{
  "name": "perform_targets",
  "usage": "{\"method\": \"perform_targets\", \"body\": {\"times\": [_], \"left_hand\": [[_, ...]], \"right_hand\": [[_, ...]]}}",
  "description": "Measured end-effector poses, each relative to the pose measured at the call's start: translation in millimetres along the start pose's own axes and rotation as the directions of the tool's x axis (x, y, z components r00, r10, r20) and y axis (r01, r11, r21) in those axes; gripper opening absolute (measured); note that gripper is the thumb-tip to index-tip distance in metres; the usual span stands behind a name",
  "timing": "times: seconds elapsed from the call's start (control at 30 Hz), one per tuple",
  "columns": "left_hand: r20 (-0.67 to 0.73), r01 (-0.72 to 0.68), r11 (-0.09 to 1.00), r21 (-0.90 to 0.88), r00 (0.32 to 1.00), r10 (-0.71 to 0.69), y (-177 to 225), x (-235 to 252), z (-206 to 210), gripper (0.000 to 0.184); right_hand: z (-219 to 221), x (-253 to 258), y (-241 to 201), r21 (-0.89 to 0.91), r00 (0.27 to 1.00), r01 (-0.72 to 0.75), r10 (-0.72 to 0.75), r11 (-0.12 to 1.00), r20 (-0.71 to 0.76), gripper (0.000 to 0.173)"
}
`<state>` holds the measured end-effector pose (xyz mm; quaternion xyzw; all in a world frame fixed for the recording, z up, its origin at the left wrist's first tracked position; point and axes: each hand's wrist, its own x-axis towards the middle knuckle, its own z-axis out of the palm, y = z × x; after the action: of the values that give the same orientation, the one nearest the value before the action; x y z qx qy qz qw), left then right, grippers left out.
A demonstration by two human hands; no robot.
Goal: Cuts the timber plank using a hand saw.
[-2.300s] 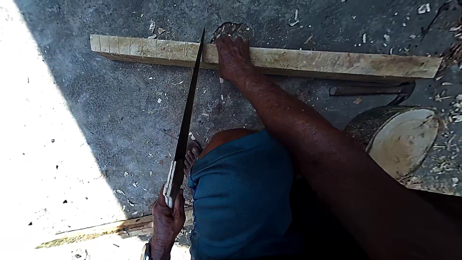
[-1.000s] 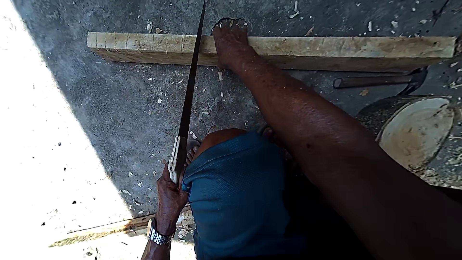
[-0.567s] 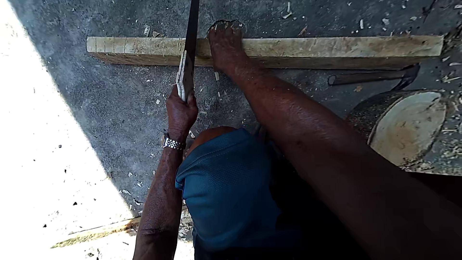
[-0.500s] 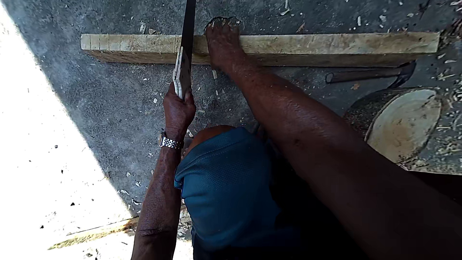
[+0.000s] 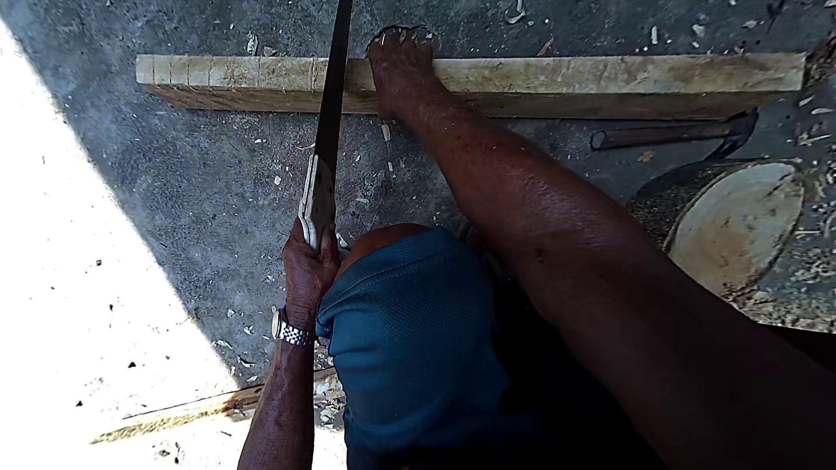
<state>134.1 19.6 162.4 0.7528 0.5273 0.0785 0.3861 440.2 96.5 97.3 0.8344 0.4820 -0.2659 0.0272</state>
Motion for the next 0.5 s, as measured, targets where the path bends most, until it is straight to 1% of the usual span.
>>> {"method": "perform_targets", "body": {"times": [0.07, 0.17, 0.23, 0.27, 0.3, 0.33, 0.37, 0.43, 0.47, 0.5], "left_hand": [[-0.033, 0.066, 0.996, -0.053, 0.997, -0.068, -4.3, -47.3, -19.6, 0.035], [-0.052, 0.071, 0.988, -0.136, 0.995, -0.079, -20.5, -110.4, -39.2, 0.033], [-0.082, 0.052, 0.988, -0.144, 0.995, -0.064, -24.4, -131.6, -47.1, 0.028], [-0.089, 0.040, 0.990, -0.138, 0.995, -0.053, -22.9, -131.0, -48.5, 0.027], [-0.085, 0.034, 0.993, -0.114, 0.995, -0.044, -19.1, -121.7, -47.1, 0.027], [-0.064, 0.041, 0.996, -0.074, 0.997, -0.046, -11.7, -102.0, -42.8, 0.029], [-0.039, 0.051, 0.998, -0.022, 0.998, -0.052, 0.1, -68.2, -33.0, 0.031], [-0.003, 0.050, 0.999, 0.001, 0.999, -0.050, 18.2, 25.6, 3.7, 0.029], [0.005, 0.060, 0.998, 0.007, 0.998, -0.060, 26.3, 65.1, 21.3, 0.030], [0.017, 0.061, 0.998, 0.033, 0.998, -0.062, 38.1, 89.5, 32.0, 0.032]], "right_hand": [[-0.6, -1.6, -0.1, 0.002, 1.000, 0.014, -0.014, 1.000, 0.002, 0.095], [3.3, -2.7, -1.1, -0.003, 1.000, 0.016, -0.016, 1.000, -0.011, 0.095], [2.8, -3.2, -1.7, 0.002, 1.000, 0.016, -0.016, 1.000, -0.010, 0.093], [2.3, -3.8, -2.4, 0.012, 1.000, 0.016, -0.015, 1.000, -0.017, 0.092], [1.7, -3.8, -2.4, 0.021, 0.999, 0.014, -0.013, 1.000, -0.030, 0.090], [2.9, -5.3, -2.7, 0.023, 0.999, 0.011, -0.010, 1.000, -0.042, 0.088], [5.2, -7.4, -3.5, 0.023, 0.999, 0.011, -0.010, 1.000, -0.053, 0.085], [5.6, -3.6, -4.1, 0.008, 0.995, 0.008, -0.007, 1.000, -0.097, 0.077], [10.3, -4.7, -5.9, 0.003, 0.994, 0.009, -0.008, 1.000, -0.107, 0.073], [19.6, -13.3, -10.0, 0.012, 0.995, 0.008, -0.007, 1.000, -0.095, 0.070]]}}
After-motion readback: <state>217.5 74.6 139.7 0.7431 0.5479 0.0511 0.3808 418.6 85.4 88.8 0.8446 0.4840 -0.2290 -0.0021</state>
